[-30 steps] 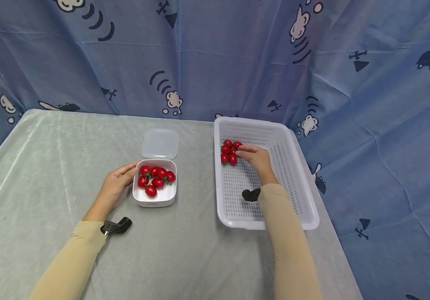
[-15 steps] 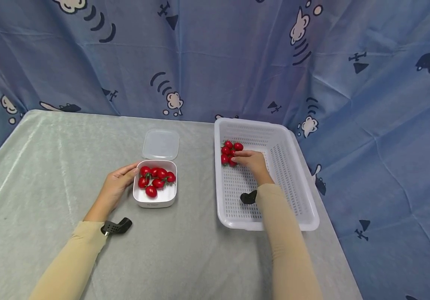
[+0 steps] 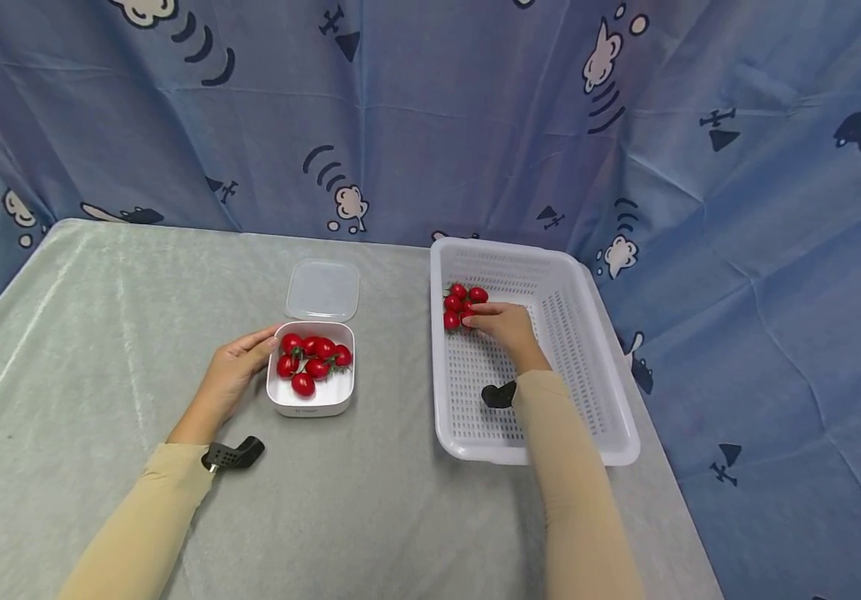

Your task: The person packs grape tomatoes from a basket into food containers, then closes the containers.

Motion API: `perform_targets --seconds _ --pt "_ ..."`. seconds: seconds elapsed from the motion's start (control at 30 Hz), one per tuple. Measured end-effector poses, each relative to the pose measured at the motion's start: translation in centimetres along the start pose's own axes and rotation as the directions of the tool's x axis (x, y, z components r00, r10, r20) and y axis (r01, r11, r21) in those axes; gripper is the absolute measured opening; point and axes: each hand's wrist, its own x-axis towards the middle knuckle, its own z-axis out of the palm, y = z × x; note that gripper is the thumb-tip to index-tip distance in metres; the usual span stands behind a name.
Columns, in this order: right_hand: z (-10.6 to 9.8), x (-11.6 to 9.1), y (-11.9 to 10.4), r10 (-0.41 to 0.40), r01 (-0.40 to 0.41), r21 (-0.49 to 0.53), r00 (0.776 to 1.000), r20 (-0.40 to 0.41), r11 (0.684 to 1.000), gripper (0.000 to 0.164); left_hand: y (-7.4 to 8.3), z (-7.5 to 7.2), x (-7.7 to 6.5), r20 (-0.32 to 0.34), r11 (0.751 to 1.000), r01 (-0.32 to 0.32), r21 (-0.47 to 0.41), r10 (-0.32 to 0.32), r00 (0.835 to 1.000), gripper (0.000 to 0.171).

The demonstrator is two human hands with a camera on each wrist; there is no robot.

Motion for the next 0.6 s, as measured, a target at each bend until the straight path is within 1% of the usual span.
perform_targets --seconds 0.1,0.17,0.27,0.33,0.4,0.47,0.5,0.6 --pt "-0.5 -0.3 -0.4 -0.014 0.015 0.056 1.000 -0.022 0.998 0.050 0.0 0.0 -0.1 0.002 1.000 0.001 0.002 -0.001 1.000 0.051" --pt "-0.8 -0.4 -0.7 -0.039 0.043 0.099 0.999 -0.037 0.994 0.050 0.0 0.0 0.0 0.002 1.000 0.002 0.004 -0.002 1.000 0.051" --pt "-1.1 -0.7 -1.2 -0.094 0.102 0.160 0.994 -0.056 0.982 0.049 0.0 0.0 0.0 -0.001 1.000 0.004 0.002 -0.004 1.000 0.051" --pt "-1.5 -1.1 -1.7 -0.119 0.130 0.176 0.990 -0.072 0.976 0.050 0.0 0.0 0.0 -0.002 1.000 0.005 -0.003 -0.005 1.000 0.050" --pt "-1.8 -1.6 -2.2 -0.133 0.147 0.221 0.988 -0.080 0.964 0.050 0.0 0.0 0.0 -0.001 1.000 0.005 -0.010 -0.005 1.000 0.051" --pt "-2.1 -2.0 -2.7 -0.144 0.163 0.291 0.986 -0.085 0.943 0.049 0.0 0.1 0.0 -0.001 1.000 0.006 -0.011 -0.006 1.000 0.051" --pt "-2.3 -2.2 -2.9 -0.144 0.166 0.333 0.986 -0.088 0.928 0.046 0.0 0.1 0.1 -0.003 1.000 0.007 -0.011 -0.007 1.000 0.051" --pt "-2.5 -2.8 -3.4 -0.160 0.186 0.459 0.982 -0.096 0.869 0.029 -0.1 0.1 0.1 -0.009 1.000 0.008 -0.015 -0.008 1.000 0.050"
